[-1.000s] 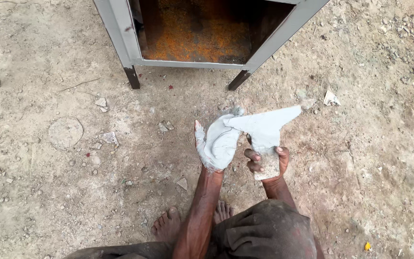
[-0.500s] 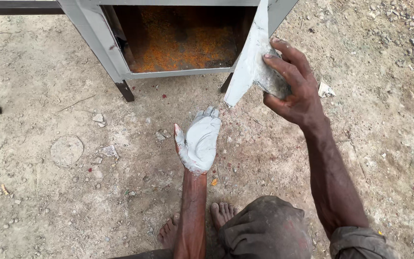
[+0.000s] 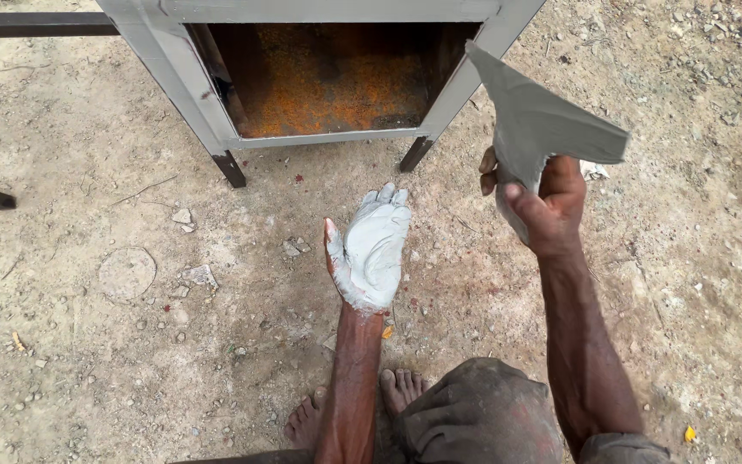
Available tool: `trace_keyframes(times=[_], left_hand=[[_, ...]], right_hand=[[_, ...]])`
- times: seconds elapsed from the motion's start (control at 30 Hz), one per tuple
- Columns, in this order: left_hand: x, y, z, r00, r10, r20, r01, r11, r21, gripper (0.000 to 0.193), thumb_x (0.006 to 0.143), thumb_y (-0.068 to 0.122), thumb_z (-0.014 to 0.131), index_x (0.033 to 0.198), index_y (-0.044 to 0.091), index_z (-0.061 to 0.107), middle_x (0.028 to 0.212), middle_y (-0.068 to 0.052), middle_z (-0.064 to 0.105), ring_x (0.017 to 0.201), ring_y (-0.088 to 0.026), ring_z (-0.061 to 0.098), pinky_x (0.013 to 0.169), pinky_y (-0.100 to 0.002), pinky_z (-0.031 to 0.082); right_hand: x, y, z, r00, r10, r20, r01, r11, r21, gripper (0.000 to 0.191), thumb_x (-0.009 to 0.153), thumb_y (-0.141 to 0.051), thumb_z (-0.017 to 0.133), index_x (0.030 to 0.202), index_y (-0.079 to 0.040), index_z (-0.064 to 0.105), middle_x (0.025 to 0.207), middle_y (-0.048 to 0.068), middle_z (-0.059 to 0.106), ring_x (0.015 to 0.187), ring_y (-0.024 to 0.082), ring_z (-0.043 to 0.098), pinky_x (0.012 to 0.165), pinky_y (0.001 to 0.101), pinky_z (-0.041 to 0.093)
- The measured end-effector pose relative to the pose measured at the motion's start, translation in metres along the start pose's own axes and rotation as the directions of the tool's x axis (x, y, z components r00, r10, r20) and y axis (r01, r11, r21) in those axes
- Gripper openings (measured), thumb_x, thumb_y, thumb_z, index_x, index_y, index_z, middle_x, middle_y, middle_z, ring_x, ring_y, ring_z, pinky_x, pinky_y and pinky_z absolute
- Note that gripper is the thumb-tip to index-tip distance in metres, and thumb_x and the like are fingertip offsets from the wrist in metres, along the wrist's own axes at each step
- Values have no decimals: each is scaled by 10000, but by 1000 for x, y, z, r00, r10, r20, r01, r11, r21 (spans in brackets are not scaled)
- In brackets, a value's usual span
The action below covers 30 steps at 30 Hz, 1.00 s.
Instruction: The person repeatedly scoops white putty from their left palm with a metal trowel and applies it to the edges and corners of a metal cabinet. They smooth the putty along the seams and edges, working on different sections of the cabinet throughout the clip.
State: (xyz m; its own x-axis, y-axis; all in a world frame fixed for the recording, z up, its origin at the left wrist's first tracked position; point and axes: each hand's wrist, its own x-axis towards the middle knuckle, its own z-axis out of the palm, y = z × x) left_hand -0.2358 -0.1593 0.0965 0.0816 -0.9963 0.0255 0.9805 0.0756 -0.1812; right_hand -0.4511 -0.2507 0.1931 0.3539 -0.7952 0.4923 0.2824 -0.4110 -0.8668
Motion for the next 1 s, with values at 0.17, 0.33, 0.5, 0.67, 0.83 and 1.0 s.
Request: trace_keyframes(times=[0.17, 0.33, 0.5, 0.67, 0.83, 1.0], left_hand=[[2, -20, -3, 999, -33, -1, 33, 999, -28, 950, 1031, 594, 516, 1577, -130, 232, 1625, -323, 309, 1519, -433, 305, 1310, -527, 210], [-4, -2, -27, 1000, -5, -13, 3, 992, -126, 975, 1029, 575, 539, 1557, -189, 244, 1625, -336, 328, 1525, -444, 315, 1313, -522, 227], [-3, 35, -44, 990, 88, -114, -84, 995, 45, 958, 989, 541, 588, 1569, -121, 209, 1628, -315, 309, 1520, -466, 310, 1299, -555, 224], [-5, 33, -39, 989, 58, -137, -46, 995, 88, 963, 986, 536, 589, 1608, -66, 169, 1639, -300, 308, 1536, -452, 300, 1306, -548, 228], [-7, 16, -40, 990, 53, -130, -33, 988, 150, 954, 1007, 524, 587, 1623, -78, 176, 1640, -281, 337, 1543, -448, 312, 1317, -543, 241], [-8, 8, -50, 986, 21, -167, 4, 989, 149, 910, 1013, 523, 566, 1587, -89, 216, 1612, -291, 361, 1517, -458, 333, 1309, -565, 228]], right_hand=[[-88, 33, 29, 922, 381, 77, -239, 401, 884, 730, 869, -218, 719, 1514, -26, 433, 1193, 170, 576, 922, 271, 611, 616, 334, 579], [-130, 58, 8, 902, 431, -24, -115, 293, 949, 704, 911, -246, 667, 1515, -1, 401, 1189, 165, 555, 979, 268, 579, 668, 340, 568], [-135, 25, -41, 924, 378, -57, -114, 415, 903, 797, 876, -228, 694, 1580, -22, 381, 1311, 213, 567, 897, 263, 599, 625, 388, 608], [-111, 51, -80, 641, 475, -603, -395, 878, 270, 709, 906, -192, 721, 1540, -95, 419, 1197, 184, 608, 889, 279, 612, 644, 374, 575], [-141, 63, -108, 746, 518, -418, -119, 722, 682, 547, 937, -201, 708, 1419, -30, 516, 1103, 179, 610, 907, 292, 634, 632, 346, 564], [-156, 40, -98, 739, 529, -417, -116, 710, 695, 502, 915, -205, 712, 1355, -62, 516, 1133, 123, 593, 913, 273, 608, 649, 336, 560]])
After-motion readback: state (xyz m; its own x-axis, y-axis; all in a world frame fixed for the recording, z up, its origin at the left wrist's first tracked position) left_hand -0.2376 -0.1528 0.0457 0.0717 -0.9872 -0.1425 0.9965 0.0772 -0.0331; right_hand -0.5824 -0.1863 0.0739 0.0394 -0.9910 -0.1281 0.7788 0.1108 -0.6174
